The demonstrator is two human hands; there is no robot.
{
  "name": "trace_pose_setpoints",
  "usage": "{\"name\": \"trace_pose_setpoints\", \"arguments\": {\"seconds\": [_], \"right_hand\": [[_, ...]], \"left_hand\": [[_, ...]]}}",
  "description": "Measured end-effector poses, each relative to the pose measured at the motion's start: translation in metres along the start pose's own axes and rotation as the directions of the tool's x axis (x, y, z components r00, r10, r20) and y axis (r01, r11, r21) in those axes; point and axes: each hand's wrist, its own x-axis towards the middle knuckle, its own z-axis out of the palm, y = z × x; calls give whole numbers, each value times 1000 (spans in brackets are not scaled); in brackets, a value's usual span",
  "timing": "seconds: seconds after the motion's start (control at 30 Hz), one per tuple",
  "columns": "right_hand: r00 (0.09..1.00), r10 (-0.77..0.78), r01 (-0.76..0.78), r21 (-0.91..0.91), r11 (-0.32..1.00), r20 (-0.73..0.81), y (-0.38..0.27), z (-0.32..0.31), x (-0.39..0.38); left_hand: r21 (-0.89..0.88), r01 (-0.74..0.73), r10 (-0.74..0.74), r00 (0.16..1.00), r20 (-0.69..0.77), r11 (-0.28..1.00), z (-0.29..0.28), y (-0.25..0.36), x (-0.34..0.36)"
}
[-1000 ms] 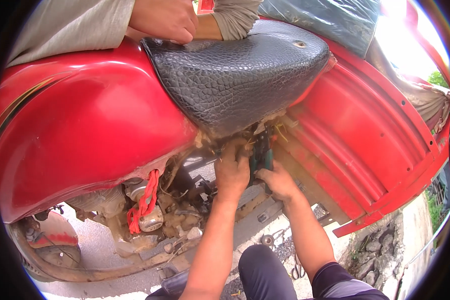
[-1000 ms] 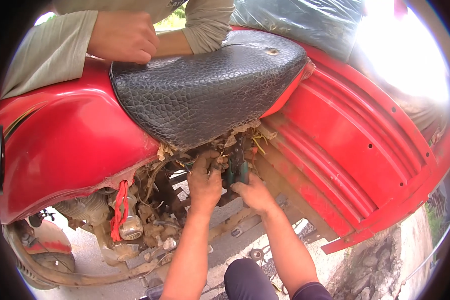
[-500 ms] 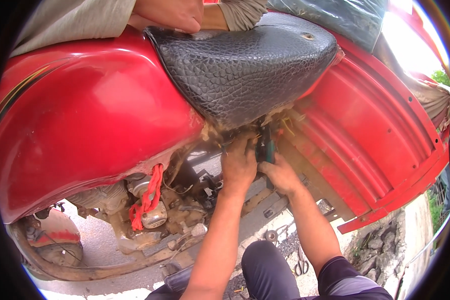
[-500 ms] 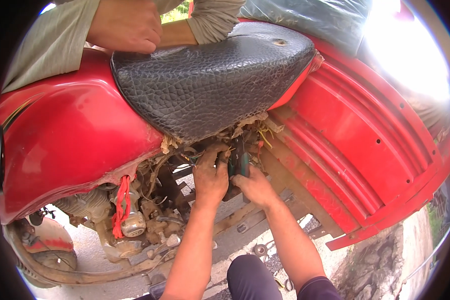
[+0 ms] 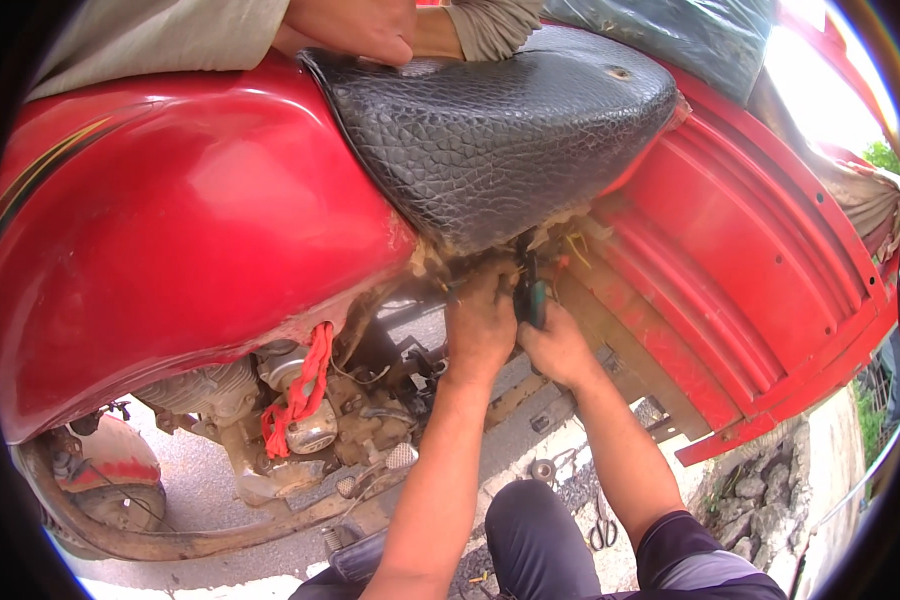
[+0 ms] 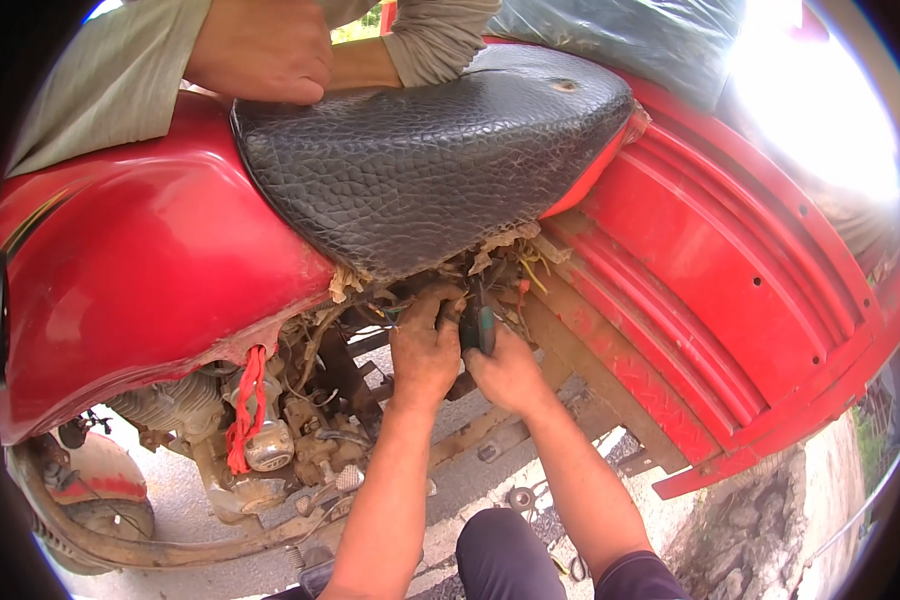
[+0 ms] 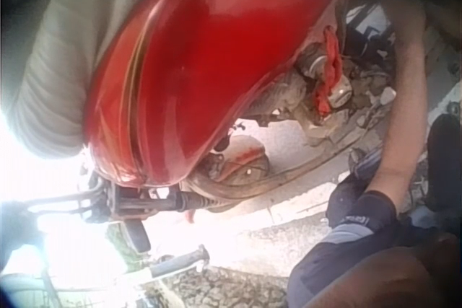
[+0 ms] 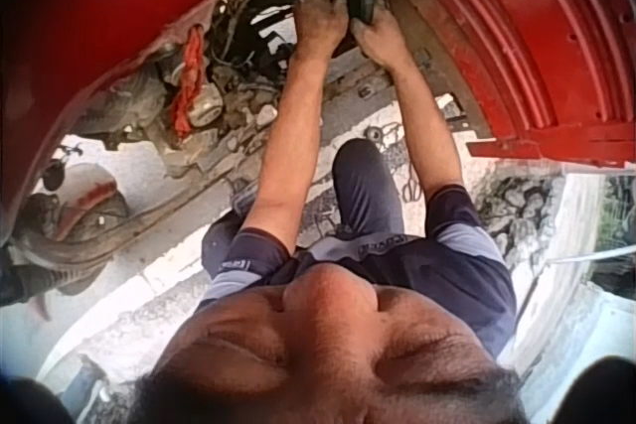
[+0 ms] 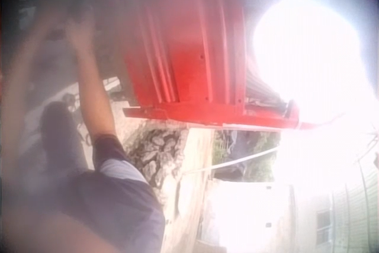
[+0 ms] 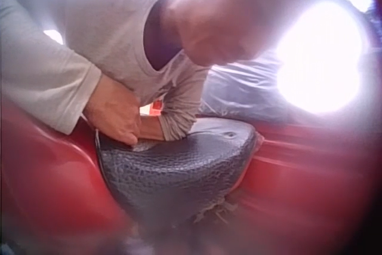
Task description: The person uses a pair of pliers to work on the mechanical components located under the seat of a red motorcycle. They repeatedly grip and manipulate parts within the engine area while another person holds the motorcycle steady.
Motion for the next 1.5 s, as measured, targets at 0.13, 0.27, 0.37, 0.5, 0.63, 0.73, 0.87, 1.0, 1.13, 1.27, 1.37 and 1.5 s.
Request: {"name": "trace_pose_setpoints", "arguments": {"seconds": [0.13, 0.27, 0.37, 0.5, 0.63, 0.73, 0.87, 1.0, 1.13, 1.27, 1.37, 1.5], "right_hand": [[998, -52, 52, 0, 999, -26, 2, 2, 2], [997, 20, -22, 33, 999, 79, 4, -1, 6], [998, -31, 31, -11, 999, 59, 12, 2, 7], [997, -52, 56, -55, 997, 63, 8, 4, 7], [995, -88, 91, -69, 993, 43, -5, 5, 7], [994, -51, 56, -51, 997, 93, -7, 2, 7], [990, -117, 123, -77, 989, 78, -2, 3, 8], [989, -125, 131, -81, 988, 75, -2, 4, 9], [986, -148, 154, -85, 984, 81, 2, 5, 9], [985, -166, 172, -140, 975, 52, 9, 6, 10], [995, -101, 99, -208, 973, -2, 12, 5, 8], [994, -34, -1, -315, 949, -105, -9, 2, 2]], "left_hand": [[41, -37, 37, 999, -10, 998, 1, 0, 1], [46, -13, 13, 1000, 11, 999, -1, 2, 3], [23, 24, -25, 999, 35, 999, 1, 4, 4], [38, -20, 20, 1000, 6, 999, 3, 2, 4], [124, -92, 93, 996, -6, 988, 1, 2, 5], [182, -138, 136, 990, 20, 974, -2, 3, 6], [128, -75, 60, 992, 112, 989, -4, 4, 5], [164, -72, 54, 993, 108, 984, -5, 6, 4], [177, -61, 44, 994, 102, 982, -3, 5, 5], [129, -58, 49, 996, 73, 990, -2, 3, 4], [70, -45, 42, 998, 36, 997, 0, 7, 5], [-63, 59, -57, 998, 26, 996, 1, 9, 4]]}}
